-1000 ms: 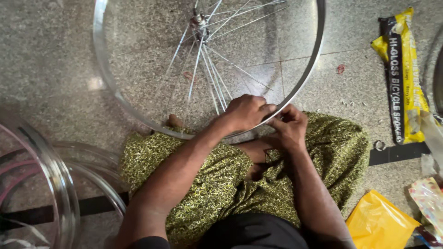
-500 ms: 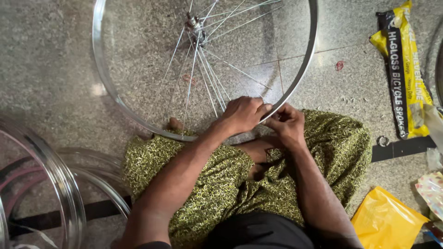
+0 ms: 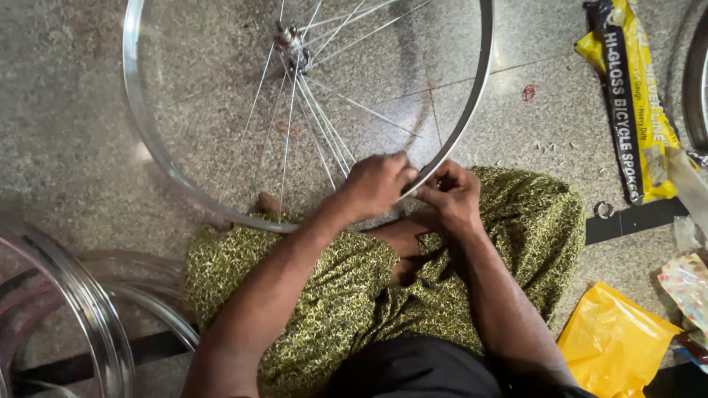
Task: The person threads spokes through a bicycle hub and inserts the ends into holes in the metal rim one by one while sitting on the floor.
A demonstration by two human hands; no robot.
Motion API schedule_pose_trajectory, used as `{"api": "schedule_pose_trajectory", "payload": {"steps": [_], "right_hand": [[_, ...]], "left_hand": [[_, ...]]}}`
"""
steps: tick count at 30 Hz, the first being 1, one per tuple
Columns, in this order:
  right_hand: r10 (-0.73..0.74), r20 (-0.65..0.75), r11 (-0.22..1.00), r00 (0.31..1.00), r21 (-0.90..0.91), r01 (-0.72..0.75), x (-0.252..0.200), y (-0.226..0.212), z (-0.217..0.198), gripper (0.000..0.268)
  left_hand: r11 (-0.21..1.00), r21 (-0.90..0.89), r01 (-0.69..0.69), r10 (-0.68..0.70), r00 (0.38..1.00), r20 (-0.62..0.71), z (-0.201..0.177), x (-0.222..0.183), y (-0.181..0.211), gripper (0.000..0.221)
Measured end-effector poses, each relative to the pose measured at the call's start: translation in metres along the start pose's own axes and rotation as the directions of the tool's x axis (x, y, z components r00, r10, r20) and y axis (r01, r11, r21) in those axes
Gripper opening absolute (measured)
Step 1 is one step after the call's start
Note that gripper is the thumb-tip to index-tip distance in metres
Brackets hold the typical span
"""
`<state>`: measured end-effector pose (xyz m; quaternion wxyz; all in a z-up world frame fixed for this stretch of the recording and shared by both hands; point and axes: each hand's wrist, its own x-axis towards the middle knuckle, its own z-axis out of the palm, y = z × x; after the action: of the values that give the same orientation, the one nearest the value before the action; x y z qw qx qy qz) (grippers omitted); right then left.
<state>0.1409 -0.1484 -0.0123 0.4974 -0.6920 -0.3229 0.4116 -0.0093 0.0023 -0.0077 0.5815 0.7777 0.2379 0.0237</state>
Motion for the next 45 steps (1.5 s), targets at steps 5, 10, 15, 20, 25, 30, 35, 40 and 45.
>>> {"api": "schedule_pose_trajectory", "payload": {"steps": [5,10,15,20,25,30,35,40,45], "right_hand": [[-0.070,0.016,0.996,0.997,0.060,0.069,-0.004,0.004,0.000,0.019],[0.274,-0.010,0.958,0.962,-0.090,-0.274,0.002,-0.009,0.011,0.015],[0.420,-0.001,0.907,0.908,0.013,-0.420,0.000,-0.018,0.023,0.012],[0.261,-0.023,0.965,0.965,-0.012,-0.262,-0.005,-0.026,0.018,0.012],[0.323,0.002,0.944,0.946,0.071,-0.323,-0.011,-0.057,0.014,0.010],[0.288,0.078,0.956,0.954,0.026,-0.291,-0.009,-0.065,0.022,0.007],[0.450,-0.143,0.734,0.881,0.622,-0.274,0.002,-0.041,-0.014,0.020],[0.384,-0.151,0.576,0.911,0.810,-0.109,0.016,0.003,-0.020,0.042],[0.361,-0.113,0.548,0.926,0.829,-0.113,0.017,0.009,-0.005,0.046]], "left_hand": [[0.976,0.040,0.216,-0.219,0.973,0.075,0.001,0.015,-0.019,0.058],[0.964,0.082,0.254,-0.256,0.967,0.016,-0.038,0.013,-0.014,0.037],[0.910,0.084,0.407,-0.415,0.882,0.222,-0.026,0.002,-0.002,0.028],[1.000,-0.005,-0.004,0.005,0.985,0.171,-0.012,0.001,-0.020,0.022],[0.935,0.094,0.343,-0.355,0.916,0.186,0.002,-0.001,-0.006,0.037],[0.976,-0.147,0.163,-0.149,0.983,0.104,-0.008,-0.004,-0.006,0.025],[0.885,-0.032,0.464,-0.455,0.879,0.140,-0.001,-0.014,0.010,0.040],[0.740,0.595,0.314,-0.385,0.923,-0.007,-0.014,-0.042,0.014,0.035],[0.799,-0.091,0.595,-0.601,0.795,-0.083,-0.020,-0.061,0.044,0.051]]}}
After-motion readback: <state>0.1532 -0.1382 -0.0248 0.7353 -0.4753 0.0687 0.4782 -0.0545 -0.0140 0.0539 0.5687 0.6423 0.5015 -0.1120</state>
